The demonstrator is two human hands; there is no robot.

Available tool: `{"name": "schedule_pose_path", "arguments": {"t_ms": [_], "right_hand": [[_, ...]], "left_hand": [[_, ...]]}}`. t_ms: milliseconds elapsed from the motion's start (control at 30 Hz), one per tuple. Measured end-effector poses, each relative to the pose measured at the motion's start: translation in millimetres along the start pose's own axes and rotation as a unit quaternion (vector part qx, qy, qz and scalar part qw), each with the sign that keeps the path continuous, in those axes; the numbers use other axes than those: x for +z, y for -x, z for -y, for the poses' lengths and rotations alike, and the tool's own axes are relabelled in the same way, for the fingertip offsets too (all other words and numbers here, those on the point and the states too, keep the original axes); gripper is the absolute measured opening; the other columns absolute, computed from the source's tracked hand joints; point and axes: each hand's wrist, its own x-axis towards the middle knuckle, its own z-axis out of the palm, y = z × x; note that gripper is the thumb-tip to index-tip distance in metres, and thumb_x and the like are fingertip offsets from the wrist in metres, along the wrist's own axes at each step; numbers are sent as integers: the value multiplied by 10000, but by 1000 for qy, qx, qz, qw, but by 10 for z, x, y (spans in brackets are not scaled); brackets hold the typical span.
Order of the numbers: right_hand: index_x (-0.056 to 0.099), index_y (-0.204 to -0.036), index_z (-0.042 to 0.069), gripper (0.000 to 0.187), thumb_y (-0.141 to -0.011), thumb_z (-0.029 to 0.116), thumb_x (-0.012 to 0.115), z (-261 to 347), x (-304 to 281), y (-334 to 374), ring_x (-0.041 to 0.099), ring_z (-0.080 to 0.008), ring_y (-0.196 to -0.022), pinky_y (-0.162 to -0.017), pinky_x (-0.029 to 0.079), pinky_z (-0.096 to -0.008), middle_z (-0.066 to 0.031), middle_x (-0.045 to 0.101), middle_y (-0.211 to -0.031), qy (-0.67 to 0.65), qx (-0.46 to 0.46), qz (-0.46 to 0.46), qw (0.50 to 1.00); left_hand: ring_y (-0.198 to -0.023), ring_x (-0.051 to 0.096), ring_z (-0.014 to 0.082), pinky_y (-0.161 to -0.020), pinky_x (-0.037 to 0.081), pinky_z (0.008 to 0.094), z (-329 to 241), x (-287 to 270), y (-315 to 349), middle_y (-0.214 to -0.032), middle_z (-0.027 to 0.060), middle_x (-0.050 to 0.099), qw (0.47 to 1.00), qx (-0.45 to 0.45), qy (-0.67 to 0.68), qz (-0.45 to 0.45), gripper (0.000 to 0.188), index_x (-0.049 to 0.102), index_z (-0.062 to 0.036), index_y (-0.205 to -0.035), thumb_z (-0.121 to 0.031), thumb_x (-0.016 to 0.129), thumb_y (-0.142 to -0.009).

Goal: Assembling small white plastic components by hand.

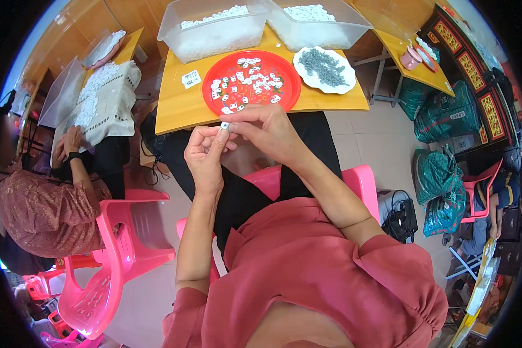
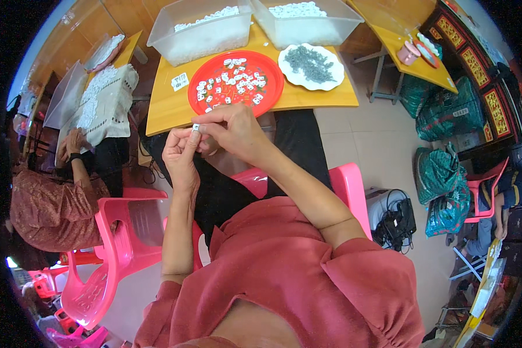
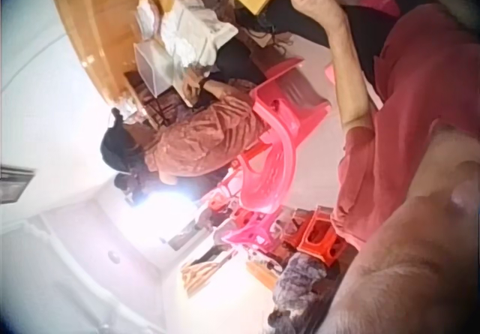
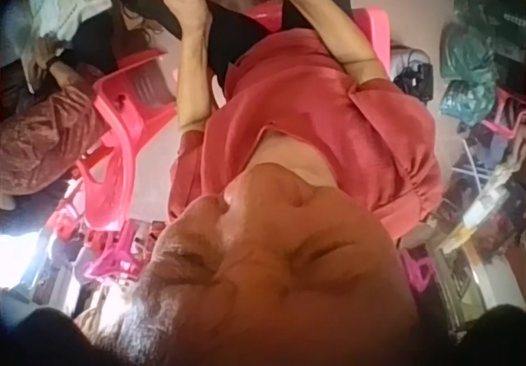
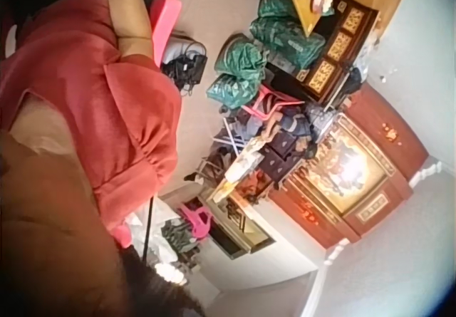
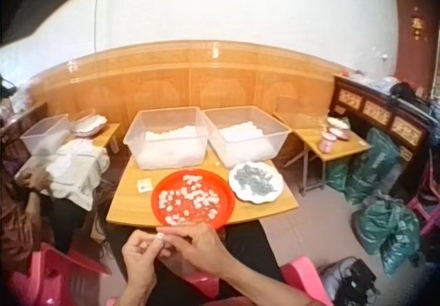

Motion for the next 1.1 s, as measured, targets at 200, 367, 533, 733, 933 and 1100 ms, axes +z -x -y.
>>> {"name": "schedule_pose_path", "arguments": {"t_ms": [200,367,533,733,933,1100], "right_hand": [[660,-1034,9,197,-850,58,609,59,-95,3,554,-43,-694,-608,434,-191,-22,655,-798,-146,63,40,987],[547,-1018,39,200,-837,55,629,120,-123,36,541,-43,-679,-588,412,-183,-8,628,-770,-261,107,65,957],[484,-949,67,211,-819,40,648,127,-108,46,534,-49,-660,-592,412,-182,-16,609,-757,-269,108,78,954],[467,-918,59,241,-787,25,667,101,-75,29,497,-45,-570,-494,373,-190,-14,578,-657,-296,114,56,947],[479,-987,42,289,-785,45,686,79,-65,27,503,-46,-571,-492,382,-190,-27,592,-682,-291,111,56,949],[574,-944,31,159,-868,159,630,111,-88,45,503,-35,-634,-537,376,-174,5,600,-740,-191,161,87,964]], "left_hand": [[-652,612,118,-621,487,229,-28,27,5,-789,93,666,997,-31,58,32,131,575,0,-972,-74,610,-869],[-660,613,126,-606,487,234,-20,-55,-10,-786,106,659,988,-69,84,109,316,557,37,-1151,-119,601,-879],[-579,553,91,-554,448,199,-5,-54,38,-798,99,654,987,-8,84,138,349,572,43,-1152,-162,618,-874],[-521,470,41,-497,381,161,11,-26,69,-772,58,637,990,-30,102,95,317,593,44,-1121,-166,611,-884],[-467,374,23,-444,271,180,-2,55,69,-580,-42,490,996,-25,50,66,297,576,20,-1093,-221,564,-920],[-515,430,36,-497,349,172,77,-40,32,-697,13,570,985,-17,154,79,288,592,30,-1107,-161,603,-892]]}}
